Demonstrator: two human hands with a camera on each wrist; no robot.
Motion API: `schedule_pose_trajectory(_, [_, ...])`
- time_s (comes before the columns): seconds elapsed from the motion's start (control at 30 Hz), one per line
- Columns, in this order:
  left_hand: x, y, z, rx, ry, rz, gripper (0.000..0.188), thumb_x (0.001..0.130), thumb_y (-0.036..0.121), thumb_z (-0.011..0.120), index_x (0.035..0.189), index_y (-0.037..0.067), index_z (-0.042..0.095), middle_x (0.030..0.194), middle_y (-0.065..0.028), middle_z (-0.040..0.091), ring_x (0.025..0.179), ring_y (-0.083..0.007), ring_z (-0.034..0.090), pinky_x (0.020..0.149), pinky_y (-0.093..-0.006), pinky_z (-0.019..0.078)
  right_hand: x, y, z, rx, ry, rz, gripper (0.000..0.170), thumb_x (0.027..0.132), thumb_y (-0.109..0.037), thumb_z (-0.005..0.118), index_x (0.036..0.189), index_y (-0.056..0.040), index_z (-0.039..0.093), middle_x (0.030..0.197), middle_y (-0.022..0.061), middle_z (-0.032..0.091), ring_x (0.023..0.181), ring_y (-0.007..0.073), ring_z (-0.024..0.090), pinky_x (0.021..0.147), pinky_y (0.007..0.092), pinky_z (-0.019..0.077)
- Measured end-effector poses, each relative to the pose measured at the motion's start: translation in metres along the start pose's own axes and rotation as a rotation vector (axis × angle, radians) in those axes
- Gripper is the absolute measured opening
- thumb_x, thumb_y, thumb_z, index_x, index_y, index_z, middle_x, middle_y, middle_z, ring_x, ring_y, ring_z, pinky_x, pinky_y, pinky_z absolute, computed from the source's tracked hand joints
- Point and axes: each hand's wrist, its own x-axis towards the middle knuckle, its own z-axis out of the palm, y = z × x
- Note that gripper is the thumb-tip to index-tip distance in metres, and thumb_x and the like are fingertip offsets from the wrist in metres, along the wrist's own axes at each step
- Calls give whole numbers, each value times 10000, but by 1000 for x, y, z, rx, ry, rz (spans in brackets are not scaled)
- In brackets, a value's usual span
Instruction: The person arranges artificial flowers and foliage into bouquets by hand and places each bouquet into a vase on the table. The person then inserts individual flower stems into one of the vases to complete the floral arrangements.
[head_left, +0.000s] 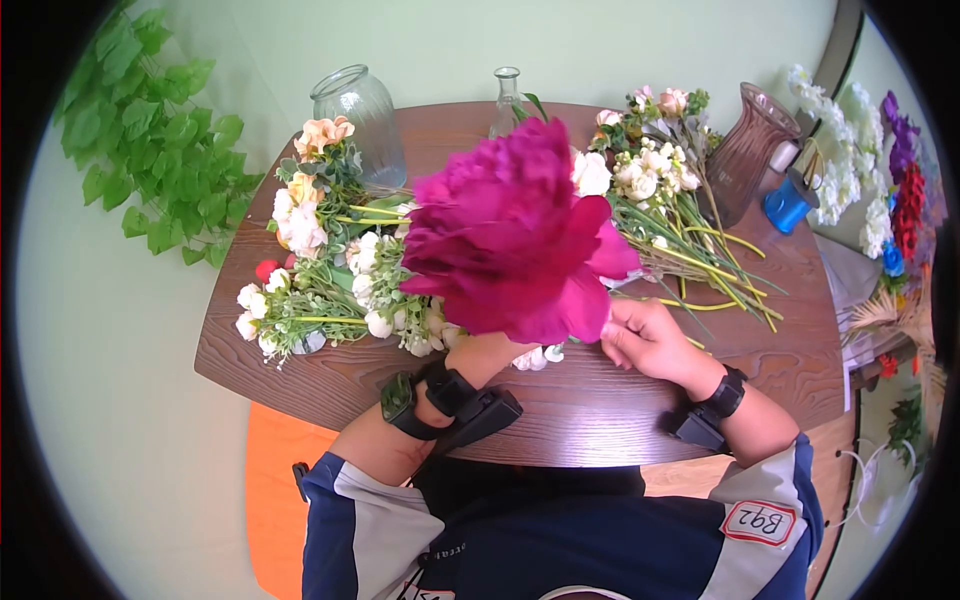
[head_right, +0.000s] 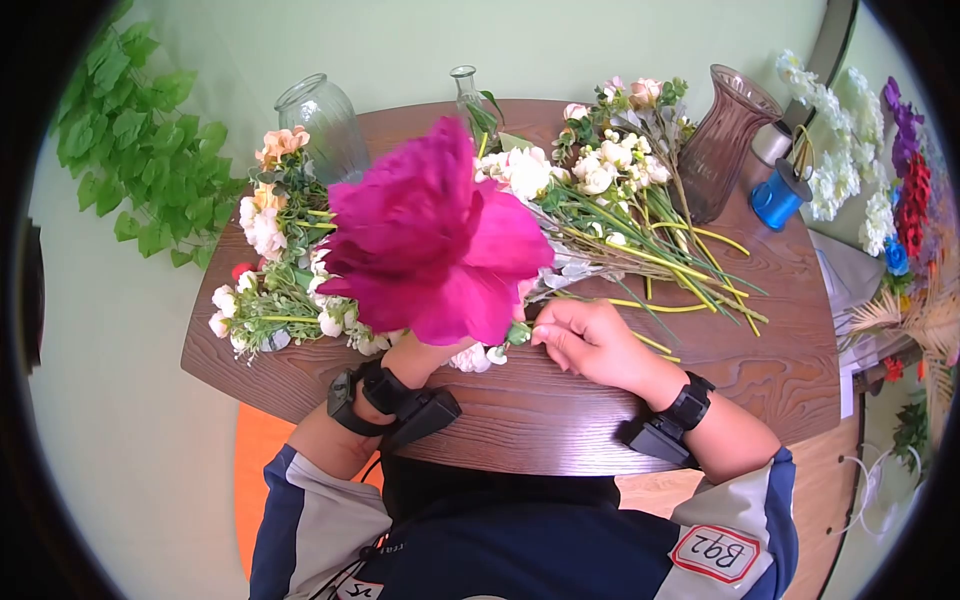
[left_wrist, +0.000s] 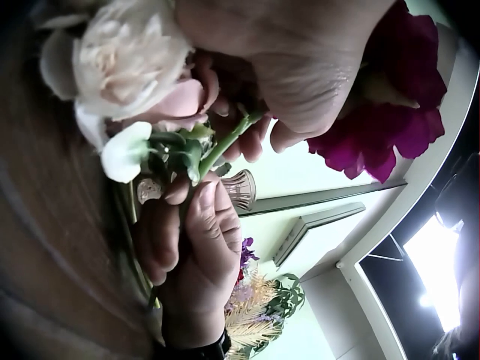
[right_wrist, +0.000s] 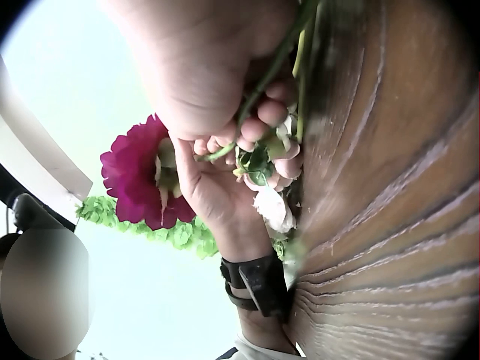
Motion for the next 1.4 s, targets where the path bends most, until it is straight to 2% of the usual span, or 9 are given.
schedule_pose_trajectory(0.1, [18, 55, -9, -28, -75, -282, 272, 881, 150, 545, 1125, 33, 521, 979, -61, 598, 876, -117, 562, 760, -246, 457, 0, 7, 2, 98, 167, -114, 141, 915, -105, 490, 833, -3, 542, 537, -12, 477, 462, 37, 412, 433, 198, 331])
schedule_pose_trajectory(0.17, [10, 26, 2, -85, -27, -152, 285, 871, 155, 547, 1131, 39, 522, 1063, -87, 570, 963, -155, 543, 807, -271, 443, 1, 5, 3, 125, 233, -133, 160, 919, -122, 490, 828, -2, 545, 534, -13, 471, 450, 34, 391, 421, 191, 303])
schedule_pose_trajectory(0.23, [1, 10, 7, 498, 122, 268, 290, 855, 142, 549, 1125, 38, 524, 1067, -97, 573, 1018, -216, 533, 849, -308, 427, 0, 1, 1, 237, 282, -40, 156, 920, -129, 489, 834, -12, 548, 537, -10, 477, 446, 31, 388, 417, 183, 285])
schedule_pose_trajectory(0.27, [1, 38, -14, 231, -99, 100, 327, 856, 130, 522, 1173, 51, 502, 1134, -112, 544, 1095, -254, 495, 904, -350, 399, 0, 3, 1, 242, 261, -45, 146, 919, -125, 488, 843, -15, 546, 534, -11, 476, 441, 29, 384, 410, 182, 274])
schedule_pose_trajectory(0.37, [2, 51, -13, 469, -137, -161, 375, 854, 135, 527, 1220, 69, 479, 1161, -113, 533, 1095, -235, 498, 913, -363, 393, -1, 4, 2, 253, 224, -10, 130, 916, -113, 482, 853, -18, 545, 546, -4, 486, 442, 31, 385, 410, 179, 279])
schedule_pose_trajectory(0.4, [-7, 51, -16, 221, 30, 76, 302, 839, 235, 550, 1087, 62, 549, 1023, -114, 585, 948, -260, 551, 820, -370, 428, 0, 4, 3, 254, 223, -9, 130, 916, -113, 482, 853, -18, 545, 546, -4, 486, 442, 31, 385, 410, 179, 279])
schedule_pose_trajectory(0.43, [-7, 52, -16, 221, 30, 75, 302, 839, 235, 550, 1087, 62, 549, 1023, -114, 585, 948, -260, 551, 820, -370, 428, 0, 5, 4, 288, 239, -41, 129, 917, -108, 469, 859, -21, 545, 554, 1, 492, 443, 33, 387, 411, 179, 286])
schedule_pose_trajectory(1.17, [-24, 74, -21, 204, 3, -123, 326, 844, 201, 554, 1137, 59, 527, 1076, -110, 570, 1005, -244, 533, 856, -357, 415, -1, 12, 8, 174, 305, -209, 180, 804, 28, 340, 811, -22, 512, 582, 39, 539, 490, 67, 461, 435, 198, 356])
schedule_pose_trajectory(1.4, [-17, 81, -19, 199, -5, -184, 336, 846, 191, 555, 1152, 58, 521, 1092, -109, 565, 1023, -239, 528, 868, -353, 411, -3, 7, 9, 44, 282, -181, 221, 891, -71, 366, 788, 5, 547, 567, 35, 533, 459, 67, 448, 435, 204, 364])
